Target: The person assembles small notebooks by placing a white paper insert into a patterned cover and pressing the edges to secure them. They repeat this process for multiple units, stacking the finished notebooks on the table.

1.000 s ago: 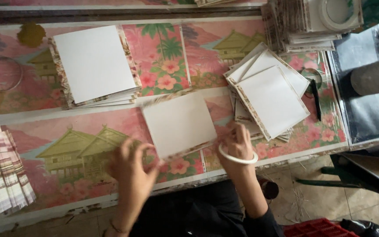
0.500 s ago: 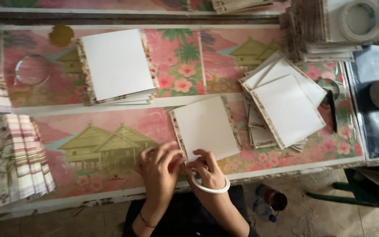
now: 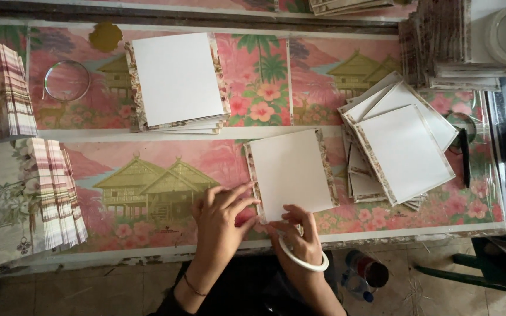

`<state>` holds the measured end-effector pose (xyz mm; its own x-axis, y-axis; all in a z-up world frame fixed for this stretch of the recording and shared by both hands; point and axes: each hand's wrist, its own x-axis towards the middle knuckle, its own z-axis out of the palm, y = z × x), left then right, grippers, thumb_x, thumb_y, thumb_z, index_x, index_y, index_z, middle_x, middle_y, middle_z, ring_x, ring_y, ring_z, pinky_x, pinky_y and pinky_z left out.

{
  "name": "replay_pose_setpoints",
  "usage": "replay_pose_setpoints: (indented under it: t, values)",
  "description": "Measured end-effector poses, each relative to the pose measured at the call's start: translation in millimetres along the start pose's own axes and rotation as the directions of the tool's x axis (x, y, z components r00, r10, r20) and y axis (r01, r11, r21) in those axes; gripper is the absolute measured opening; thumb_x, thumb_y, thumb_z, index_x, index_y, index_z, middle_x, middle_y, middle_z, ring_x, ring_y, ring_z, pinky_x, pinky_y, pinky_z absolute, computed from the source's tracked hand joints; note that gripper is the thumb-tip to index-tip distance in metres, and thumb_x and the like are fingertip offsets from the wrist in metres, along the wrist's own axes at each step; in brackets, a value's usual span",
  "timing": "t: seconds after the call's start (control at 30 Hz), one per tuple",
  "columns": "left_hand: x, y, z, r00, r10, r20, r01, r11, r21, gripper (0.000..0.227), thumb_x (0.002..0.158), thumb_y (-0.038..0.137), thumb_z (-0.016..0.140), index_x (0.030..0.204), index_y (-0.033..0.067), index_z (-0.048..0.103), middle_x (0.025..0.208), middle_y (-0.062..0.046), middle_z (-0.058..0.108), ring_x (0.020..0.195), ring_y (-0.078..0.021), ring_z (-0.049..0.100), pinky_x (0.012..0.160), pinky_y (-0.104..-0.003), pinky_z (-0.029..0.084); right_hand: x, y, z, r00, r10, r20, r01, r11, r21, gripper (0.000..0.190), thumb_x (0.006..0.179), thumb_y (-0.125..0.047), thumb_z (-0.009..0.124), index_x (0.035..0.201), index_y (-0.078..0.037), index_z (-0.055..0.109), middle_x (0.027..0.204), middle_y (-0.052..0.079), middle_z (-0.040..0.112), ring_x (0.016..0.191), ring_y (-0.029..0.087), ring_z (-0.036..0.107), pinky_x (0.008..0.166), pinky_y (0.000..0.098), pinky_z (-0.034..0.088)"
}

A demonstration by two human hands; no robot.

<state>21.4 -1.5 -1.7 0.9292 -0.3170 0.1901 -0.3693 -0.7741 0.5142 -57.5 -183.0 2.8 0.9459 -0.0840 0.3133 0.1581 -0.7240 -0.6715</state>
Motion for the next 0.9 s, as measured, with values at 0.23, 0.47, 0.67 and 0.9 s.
replay_pose_setpoints:
  t: [0.23,0.47,0.67,0.9]
  values:
    - [3,10,-11,0.998,-0.052,0.044,0.052,0.999,0.005,0.039,0.071,0.033,0.092,0.107,0.0414,0.081,0.145,0.026,0.067,0.123,-0.0241,0.052,0.094,-0.051,0.033,12,12,4,0.999,0.045,0.001,-0.045,0.999,0.011,0.003,0.093,-0.011,0.080,0.091,-0.010,0.078,0.133,0.014,0.062,0.100,0.024,0.067,0.084,0.0354,0.061]
    - [1,11,-12,0.989,-0.097,0.111,0.101,0.994,-0.037,0.048,0.067,0.029,0.094,0.111,0.0421,0.080,0.148,0.027,0.064,0.123,-0.0251,0.052,0.091,-0.052,0.035,15,21,7,0.992,0.100,0.073,-0.097,0.994,-0.041,0.004,0.085,-0.011,0.080,0.083,-0.010,0.078,0.135,0.010,0.062,0.100,0.024,0.067,0.084,0.0374,0.059]
    - [-1,15,-2,0.976,-0.167,0.140,0.182,0.977,-0.106,0.042,0.070,0.032,0.094,0.108,0.0407,0.078,0.152,0.027,0.061,0.122,-0.0261,0.049,0.094,-0.054,0.037,17,22,7,0.993,0.082,0.087,-0.076,0.995,-0.066,0.007,0.085,-0.015,0.084,0.083,-0.010,0.078,0.133,0.010,0.063,0.099,0.024,0.066,0.091,0.0418,0.055]
    - [0,12,3,0.991,-0.100,0.087,0.113,0.981,-0.155,0.041,0.068,0.026,0.094,0.103,0.0346,0.076,0.151,0.018,0.063,0.119,-0.0283,0.051,0.097,-0.047,0.038,22,46,-31,0.977,0.177,0.121,-0.193,0.971,0.137,0.015,0.083,-0.019,0.092,0.095,-0.010,0.089,0.146,0.009,0.056,0.098,0.017,0.069,0.083,0.0297,0.064]
